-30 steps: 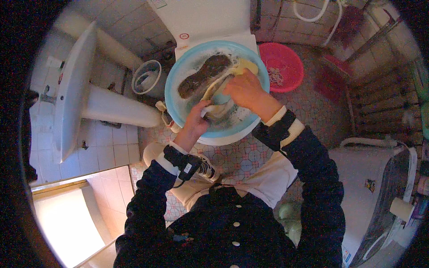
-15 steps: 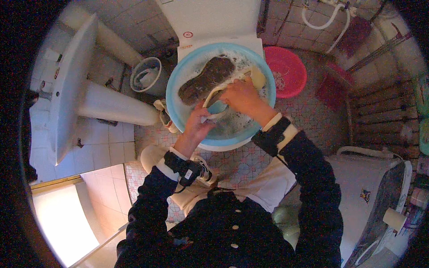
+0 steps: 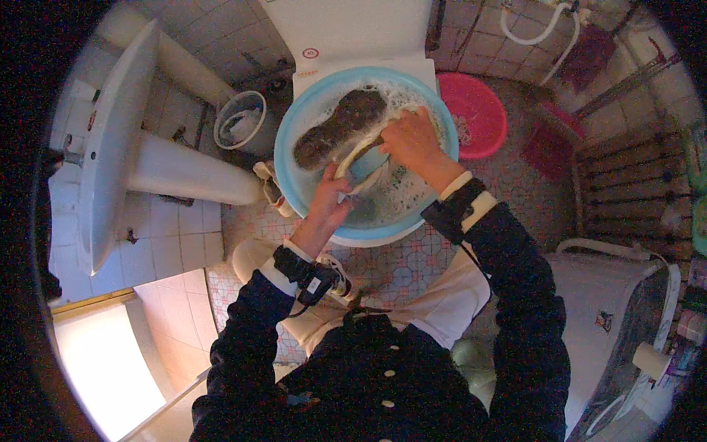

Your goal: The person scrubs a white sneaker with a brush in a basin of soapy water. They repeatedly scrub the upper, sole, and interior of the shoe, occasionally dipping the brush into the water.

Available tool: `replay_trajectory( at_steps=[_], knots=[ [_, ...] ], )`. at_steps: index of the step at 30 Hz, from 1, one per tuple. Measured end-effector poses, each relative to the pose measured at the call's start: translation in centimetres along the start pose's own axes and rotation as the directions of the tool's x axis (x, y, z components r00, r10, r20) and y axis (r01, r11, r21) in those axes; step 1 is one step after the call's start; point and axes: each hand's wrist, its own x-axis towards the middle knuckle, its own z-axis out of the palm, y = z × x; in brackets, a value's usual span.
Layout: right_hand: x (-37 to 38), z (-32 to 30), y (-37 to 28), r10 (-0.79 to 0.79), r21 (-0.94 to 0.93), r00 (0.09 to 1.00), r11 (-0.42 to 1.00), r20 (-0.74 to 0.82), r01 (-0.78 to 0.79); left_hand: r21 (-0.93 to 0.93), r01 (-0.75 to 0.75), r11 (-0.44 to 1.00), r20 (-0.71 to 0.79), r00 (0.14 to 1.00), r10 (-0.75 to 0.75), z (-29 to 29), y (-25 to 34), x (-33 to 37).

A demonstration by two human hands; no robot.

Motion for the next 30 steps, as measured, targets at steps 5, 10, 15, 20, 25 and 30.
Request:
replay_trajectory(
  at_steps=[5, 10, 15, 20, 25, 30],
  knots=[
    [0.0, -0.1, -0.2, -0.070, 0.167, 0.994, 0.984, 0.085, 0.055, -0.046, 0.028, 0.999, 0.044, 0.999, -0.026, -0.1, 0.0, 0.2],
    [0.0, -0.2, -0.1, 0.050, 0.056, 0.998, 0.997, 0.026, -0.052, 0.000, 0.009, 1.000, 0.018, 1.000, -0.009, 0.2, 0.3, -0.4],
    [-0.1, -0.1, -0.5, 0.003, 0.030, 1.000, 1.000, 0.010, -0.003, -0.012, 0.027, 1.000, -0.002, 1.000, -0.027, 0.8, 0.4, -1.0],
    [-1.0, -2.1, 0.1, 0.089, -0.061, 0.984, 0.993, -0.154, -0.099, 0.013, 0.024, 1.000, 0.042, 0.999, -0.025, 0.8, 0.5, -0.8],
    [-3.2, -4.7, 1.8, 0.303, 0.046, 0.943, 0.949, 0.139, -0.311, 0.166, 0.055, 0.985, -0.002, 0.998, -0.055, 0.5, 0.6, 0.1],
    [-6.3, -4.8, 1.7, 0.498, 0.220, 0.813, 0.794, 0.300, -0.567, 0.191, 0.131, 0.973, 0.021, 0.990, -0.137, 0.8, 1.2, -0.5]
  ],
)
